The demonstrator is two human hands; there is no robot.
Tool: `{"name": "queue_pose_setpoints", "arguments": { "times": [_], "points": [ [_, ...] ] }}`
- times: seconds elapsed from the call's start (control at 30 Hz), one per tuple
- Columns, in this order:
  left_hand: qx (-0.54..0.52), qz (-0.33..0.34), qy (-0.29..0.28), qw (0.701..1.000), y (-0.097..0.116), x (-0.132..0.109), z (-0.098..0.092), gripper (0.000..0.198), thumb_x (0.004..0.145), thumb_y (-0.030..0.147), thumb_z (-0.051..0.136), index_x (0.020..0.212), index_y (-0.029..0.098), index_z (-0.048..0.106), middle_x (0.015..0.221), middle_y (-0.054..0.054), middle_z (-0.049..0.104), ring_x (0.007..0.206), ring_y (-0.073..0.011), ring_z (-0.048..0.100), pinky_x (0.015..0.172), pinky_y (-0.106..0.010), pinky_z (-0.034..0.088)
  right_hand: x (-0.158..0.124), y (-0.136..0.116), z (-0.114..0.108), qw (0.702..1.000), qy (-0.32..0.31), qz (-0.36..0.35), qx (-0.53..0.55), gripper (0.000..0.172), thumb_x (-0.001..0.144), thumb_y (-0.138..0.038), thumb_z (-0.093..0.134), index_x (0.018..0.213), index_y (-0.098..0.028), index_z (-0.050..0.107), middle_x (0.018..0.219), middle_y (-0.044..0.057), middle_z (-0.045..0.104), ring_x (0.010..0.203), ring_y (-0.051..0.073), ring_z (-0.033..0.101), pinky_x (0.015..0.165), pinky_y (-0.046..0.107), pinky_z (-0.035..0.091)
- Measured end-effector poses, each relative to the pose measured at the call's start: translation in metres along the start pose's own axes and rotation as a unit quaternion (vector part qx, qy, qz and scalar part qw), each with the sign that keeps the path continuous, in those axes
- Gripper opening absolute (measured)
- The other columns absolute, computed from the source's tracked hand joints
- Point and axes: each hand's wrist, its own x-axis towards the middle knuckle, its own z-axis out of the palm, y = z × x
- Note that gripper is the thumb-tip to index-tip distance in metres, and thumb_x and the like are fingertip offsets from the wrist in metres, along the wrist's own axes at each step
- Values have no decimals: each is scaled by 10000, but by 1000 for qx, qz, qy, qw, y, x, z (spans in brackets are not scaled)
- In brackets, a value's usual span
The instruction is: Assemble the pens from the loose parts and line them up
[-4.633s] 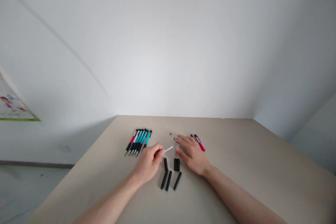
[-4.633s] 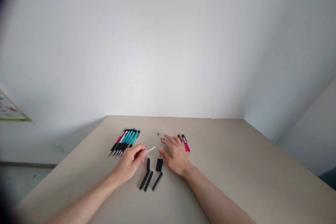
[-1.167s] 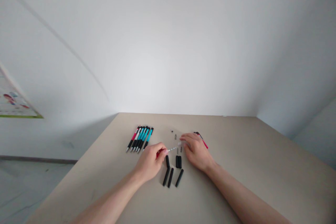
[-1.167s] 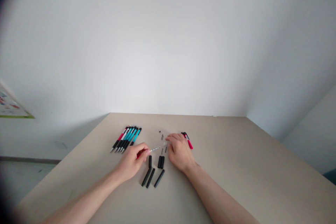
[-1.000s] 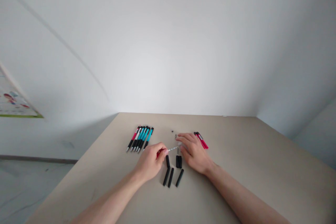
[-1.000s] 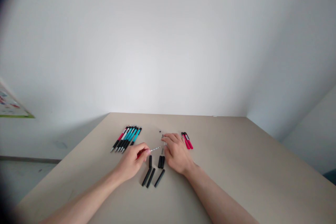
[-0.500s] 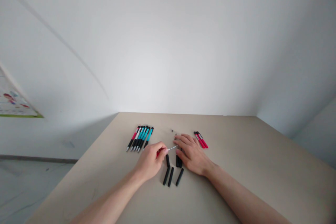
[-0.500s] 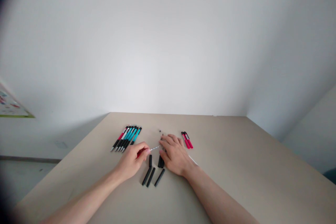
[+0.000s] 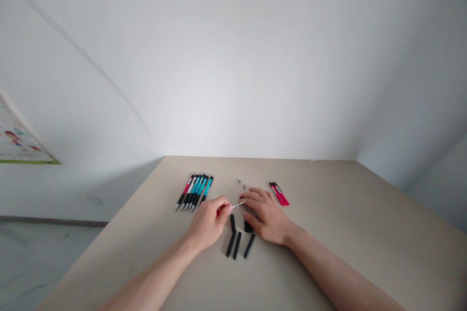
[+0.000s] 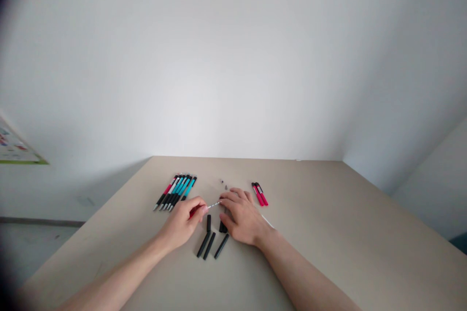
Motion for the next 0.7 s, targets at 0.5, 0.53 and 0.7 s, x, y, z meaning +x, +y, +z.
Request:
{"name": "queue_pose_setpoints", "arguments": {
  "times": [0.5, 0.53, 0.7],
  "points": [
    [3, -4, -5, 1000, 0, 0, -2, 278, 906, 293, 423, 681, 188, 548, 550, 32, 526, 504, -122, 465, 506, -212, 303, -4, -5, -16, 996, 43, -57, 46, 288, 732, -135, 559, 981, -224, 675, 1125, 71, 614, 1090, 270, 479, 932, 437, 373],
    [2, -5, -5, 1000, 0, 0, -2, 282, 908, 296, 422, 679, 187, 547, 548, 32, 526, 501, -120, 464, 505, -212, 302, -5, -7, -20, 996, 41, -65, 53, 247, 717, -125, 576, 921, -217, 679, 1069, 69, 616, 1045, 258, 491, 903, 416, 383],
    [-3, -6, -2, 1000, 0, 0, -2, 296, 909, 306, 424, 668, 184, 546, 546, 29, 526, 508, -123, 471, 508, -215, 307, -15, -19, -30, 994, -16, -91, 56, 181, 657, -93, 633, 777, -222, 671, 877, 34, 591, 886, 214, 498, 814, 367, 372]
  ]
}}
